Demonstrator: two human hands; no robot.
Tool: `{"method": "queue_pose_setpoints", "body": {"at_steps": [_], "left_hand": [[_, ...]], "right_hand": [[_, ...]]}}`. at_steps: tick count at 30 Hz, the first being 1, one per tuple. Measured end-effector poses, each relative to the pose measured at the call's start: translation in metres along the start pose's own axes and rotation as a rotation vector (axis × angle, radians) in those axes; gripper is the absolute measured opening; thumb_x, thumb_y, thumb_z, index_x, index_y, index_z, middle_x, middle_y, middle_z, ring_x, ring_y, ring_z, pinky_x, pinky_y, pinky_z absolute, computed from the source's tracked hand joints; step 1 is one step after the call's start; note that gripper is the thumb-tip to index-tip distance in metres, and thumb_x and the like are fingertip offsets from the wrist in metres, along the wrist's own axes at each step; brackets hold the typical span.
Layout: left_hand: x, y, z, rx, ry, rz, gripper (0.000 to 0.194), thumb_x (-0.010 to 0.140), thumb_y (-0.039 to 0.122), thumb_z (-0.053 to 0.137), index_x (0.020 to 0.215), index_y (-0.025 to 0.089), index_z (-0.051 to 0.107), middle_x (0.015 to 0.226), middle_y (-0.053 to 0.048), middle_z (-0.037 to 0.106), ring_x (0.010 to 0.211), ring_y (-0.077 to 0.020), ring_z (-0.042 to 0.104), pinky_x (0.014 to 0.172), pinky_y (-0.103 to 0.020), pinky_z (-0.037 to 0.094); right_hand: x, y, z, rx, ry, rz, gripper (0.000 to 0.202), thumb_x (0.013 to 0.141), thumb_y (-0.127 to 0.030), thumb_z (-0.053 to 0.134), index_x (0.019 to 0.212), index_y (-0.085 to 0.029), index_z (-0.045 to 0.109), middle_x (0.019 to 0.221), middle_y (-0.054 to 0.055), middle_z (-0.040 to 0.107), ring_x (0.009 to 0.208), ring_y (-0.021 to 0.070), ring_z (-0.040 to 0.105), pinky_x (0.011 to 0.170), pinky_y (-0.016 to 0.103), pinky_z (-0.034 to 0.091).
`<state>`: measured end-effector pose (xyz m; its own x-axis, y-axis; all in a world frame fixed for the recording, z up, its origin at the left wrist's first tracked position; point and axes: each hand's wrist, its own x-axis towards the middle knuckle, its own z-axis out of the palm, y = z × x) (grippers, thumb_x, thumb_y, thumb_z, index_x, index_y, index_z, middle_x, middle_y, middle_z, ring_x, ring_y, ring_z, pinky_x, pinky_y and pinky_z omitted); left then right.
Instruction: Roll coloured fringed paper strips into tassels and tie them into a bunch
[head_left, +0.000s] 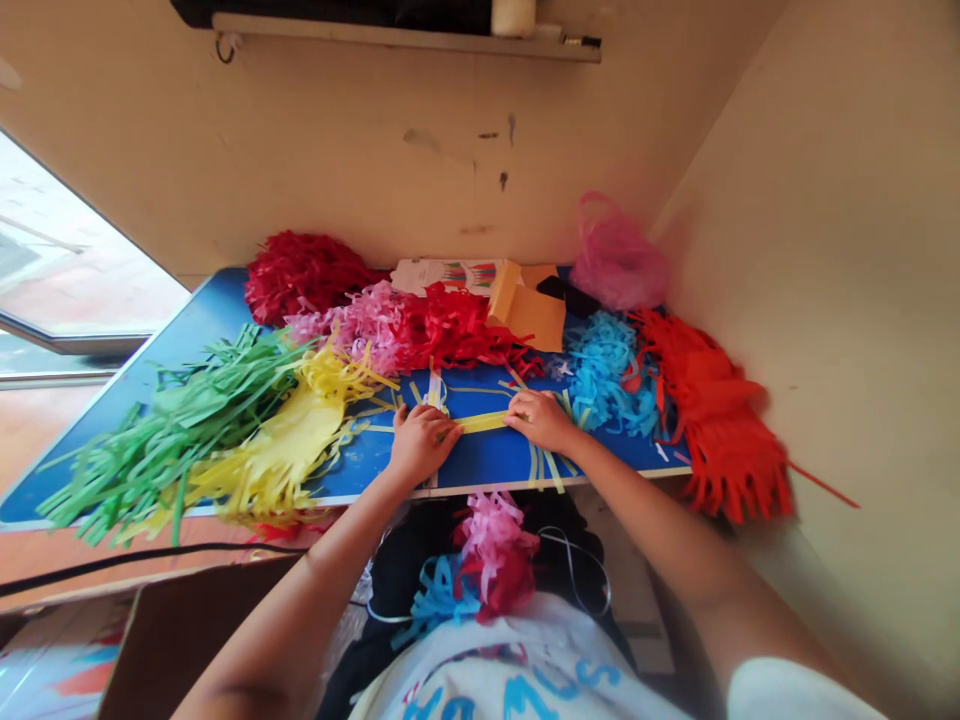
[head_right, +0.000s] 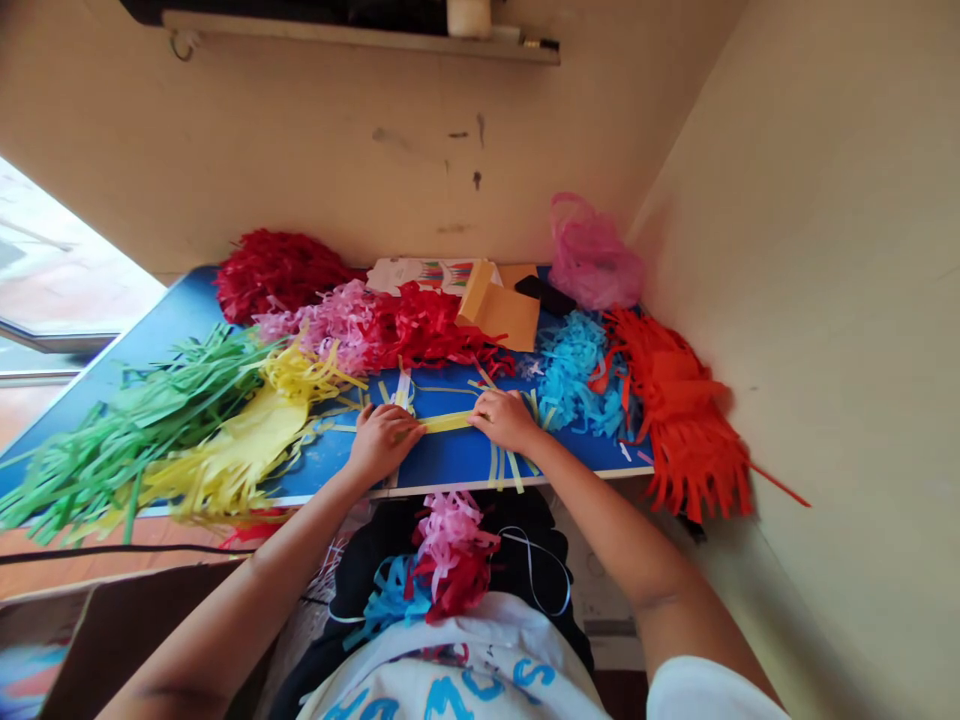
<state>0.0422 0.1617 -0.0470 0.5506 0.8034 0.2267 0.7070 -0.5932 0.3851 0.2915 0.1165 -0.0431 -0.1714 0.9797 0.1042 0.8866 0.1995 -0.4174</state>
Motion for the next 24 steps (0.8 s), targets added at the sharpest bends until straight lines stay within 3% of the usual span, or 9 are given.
{"method": "queue_pose_setpoints", "body": {"at_steps": [7,19,22,24], "left_hand": [[0.011,0.008,0.001,0.084,-0.004,-0.12,0.027,0.086,0.037,0.059,0.068,0.023,0.072,0.079,-0.004,0.074,0.096,-0.0259,0.06,0.095,-0.048,0.031],[0.015,0.005,0.004,0.116,-0.039,-0.155,0.025,0.082,0.039,0.059,0.067,0.023,0.071,0.079,-0.006,0.073,0.093,-0.0261,0.057,0.093,-0.045,0.032],[0.016,0.005,0.005,0.116,-0.037,-0.156,0.018,0.08,0.039,0.062,0.076,0.024,0.071,0.08,-0.005,0.072,0.093,-0.0267,0.058,0.092,-0.045,0.033],[0.015,0.006,0.005,0.107,-0.032,-0.145,0.016,0.08,0.037,0.063,0.089,0.026,0.071,0.084,-0.004,0.072,0.093,-0.0261,0.058,0.091,-0.044,0.035]], "right_hand": [[0.014,-0.013,0.005,-0.089,0.006,0.161,0.015,0.083,-0.026,0.061,0.071,-0.02,0.068,0.09,0.004,0.07,0.088,0.0194,0.062,0.074,0.03,0.034],[0.019,-0.013,-0.002,-0.14,-0.081,0.185,0.015,0.082,-0.029,0.061,0.072,-0.021,0.069,0.091,0.002,0.071,0.089,0.0184,0.063,0.074,0.028,0.035],[0.015,-0.019,-0.007,-0.17,-0.053,0.174,0.012,0.082,-0.029,0.062,0.082,-0.021,0.07,0.097,0.005,0.07,0.093,0.0217,0.06,0.078,0.032,0.035],[0.011,-0.025,-0.009,-0.241,-0.003,0.07,0.017,0.084,-0.025,0.059,0.096,-0.02,0.069,0.107,0.009,0.068,0.103,0.0257,0.056,0.085,0.037,0.032]]}}
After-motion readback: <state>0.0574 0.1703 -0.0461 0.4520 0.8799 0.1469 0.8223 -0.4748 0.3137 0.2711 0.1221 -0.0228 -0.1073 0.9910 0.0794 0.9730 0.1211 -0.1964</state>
